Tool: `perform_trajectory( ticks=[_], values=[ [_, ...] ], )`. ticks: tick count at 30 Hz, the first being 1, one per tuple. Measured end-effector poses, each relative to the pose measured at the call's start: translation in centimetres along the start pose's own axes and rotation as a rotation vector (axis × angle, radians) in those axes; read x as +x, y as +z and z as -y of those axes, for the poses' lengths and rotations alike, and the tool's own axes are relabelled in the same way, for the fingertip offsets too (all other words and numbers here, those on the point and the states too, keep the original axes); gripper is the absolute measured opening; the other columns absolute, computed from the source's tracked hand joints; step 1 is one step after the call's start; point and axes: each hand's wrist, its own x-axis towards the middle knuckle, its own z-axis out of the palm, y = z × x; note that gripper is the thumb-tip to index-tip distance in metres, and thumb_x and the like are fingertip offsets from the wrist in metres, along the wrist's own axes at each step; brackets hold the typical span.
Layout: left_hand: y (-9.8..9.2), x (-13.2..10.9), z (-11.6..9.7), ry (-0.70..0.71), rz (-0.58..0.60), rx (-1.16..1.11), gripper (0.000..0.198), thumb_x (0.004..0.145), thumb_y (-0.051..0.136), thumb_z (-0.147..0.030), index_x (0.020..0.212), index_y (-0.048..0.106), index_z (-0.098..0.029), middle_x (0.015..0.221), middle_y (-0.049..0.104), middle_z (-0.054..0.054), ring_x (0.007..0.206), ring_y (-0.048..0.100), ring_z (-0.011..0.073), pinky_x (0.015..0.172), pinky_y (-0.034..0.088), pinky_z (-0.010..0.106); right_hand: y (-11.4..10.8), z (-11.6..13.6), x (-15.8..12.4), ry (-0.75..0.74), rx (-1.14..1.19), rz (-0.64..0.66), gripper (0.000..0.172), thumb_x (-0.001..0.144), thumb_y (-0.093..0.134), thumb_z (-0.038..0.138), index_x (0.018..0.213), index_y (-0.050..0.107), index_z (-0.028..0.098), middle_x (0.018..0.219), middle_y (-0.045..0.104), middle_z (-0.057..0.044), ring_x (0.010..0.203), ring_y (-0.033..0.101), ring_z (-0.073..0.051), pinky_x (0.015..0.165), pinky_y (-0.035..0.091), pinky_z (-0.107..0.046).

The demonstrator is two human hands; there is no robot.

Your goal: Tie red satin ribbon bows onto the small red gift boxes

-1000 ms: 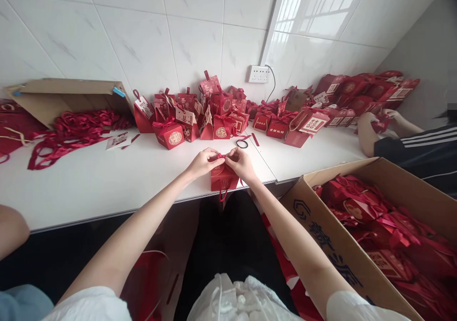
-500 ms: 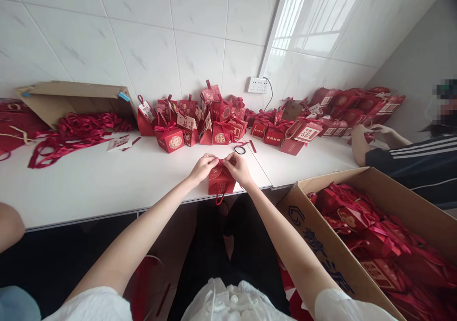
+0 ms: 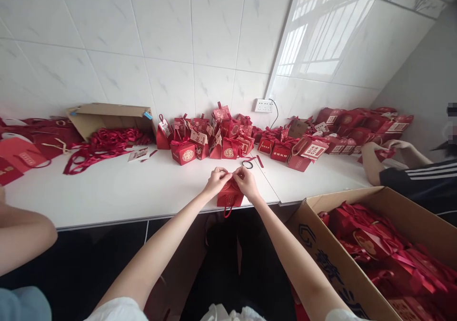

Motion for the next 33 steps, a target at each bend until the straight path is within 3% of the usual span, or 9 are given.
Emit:
perform_trajectory(
  ticks=[8,14,21,26,29,33],
  values=[
    [-0.2,-0.2,-0.1,0.019,0.013,-0.077,0.027,0.081,0.051,-0.028,0.058,0.059,-0.016,0.098,0.053,0.007,0.098,0.053,0.0193,0.092,0.041,0.029,0.2,0.1,0.0,-0.008,-0.004,0.01,0.016,0.072,0.053,0.036,0.07,0.048,0.021,0.068,0.057,-0.001,0.062,0.054,-0.016,0.063,0.046,-0.031],
    [-1.6,-1.2,0.2,0.011,0.014,-0.162,0.027,0.079,0.049,-0.033,0.061,0.059,-0.016,0.096,0.052,0.007,0.094,0.053,0.0196,0.086,0.045,0.03,1.6,0.7,-0.8,-0.04,-0.032,0.033,0.014,0.076,0.048,0.034,0.072,0.051,0.021,0.07,0.06,-0.001,0.059,0.056,-0.015,0.061,0.048,-0.03],
    [-3.3,-3.0,0.3,-0.024,0.016,-0.156,0.029,0.079,0.051,-0.035,0.059,0.061,-0.017,0.103,0.054,0.007,0.106,0.05,0.0221,0.098,0.038,0.033,2.5,1.3,-1.8,-0.036,-0.046,0.115,0.014,0.083,0.048,0.03,0.078,0.055,0.02,0.078,0.063,-0.003,0.063,0.06,-0.015,0.062,0.05,-0.029],
    [-3.2,-3.3,-0.3,-0.076,-0.003,-0.112,0.025,0.08,0.052,-0.034,0.066,0.066,-0.019,0.106,0.054,0.006,0.107,0.05,0.0218,0.099,0.036,0.033,1.4,1.5,-2.6,-0.253,-0.177,0.13,0.012,0.086,0.052,0.026,0.092,0.061,0.021,0.107,0.059,-0.009,0.103,0.059,-0.02,0.081,0.053,-0.033],
    [-3.1,-3.5,-0.7,-0.098,0.0,-0.105,0.026,0.08,0.052,-0.034,0.062,0.063,-0.019,0.107,0.055,0.005,0.104,0.05,0.0211,0.097,0.038,0.032,1.1,1.6,-3.1,-0.367,-0.276,0.102,0.008,0.086,0.057,0.023,0.092,0.062,0.022,0.104,0.059,-0.007,0.098,0.061,-0.018,0.081,0.053,-0.032],
    [-3.0,-3.5,-1.0,-0.11,-0.002,-0.072,0.032,0.083,0.049,-0.033,0.055,0.057,-0.018,0.106,0.056,0.005,0.102,0.048,0.0209,0.095,0.039,0.031,1.1,1.7,-3.1,-0.367,-0.301,0.061,0.008,0.087,0.056,0.018,0.085,0.062,0.023,0.093,0.063,-0.004,0.086,0.063,-0.015,0.077,0.054,-0.028]
  ],
)
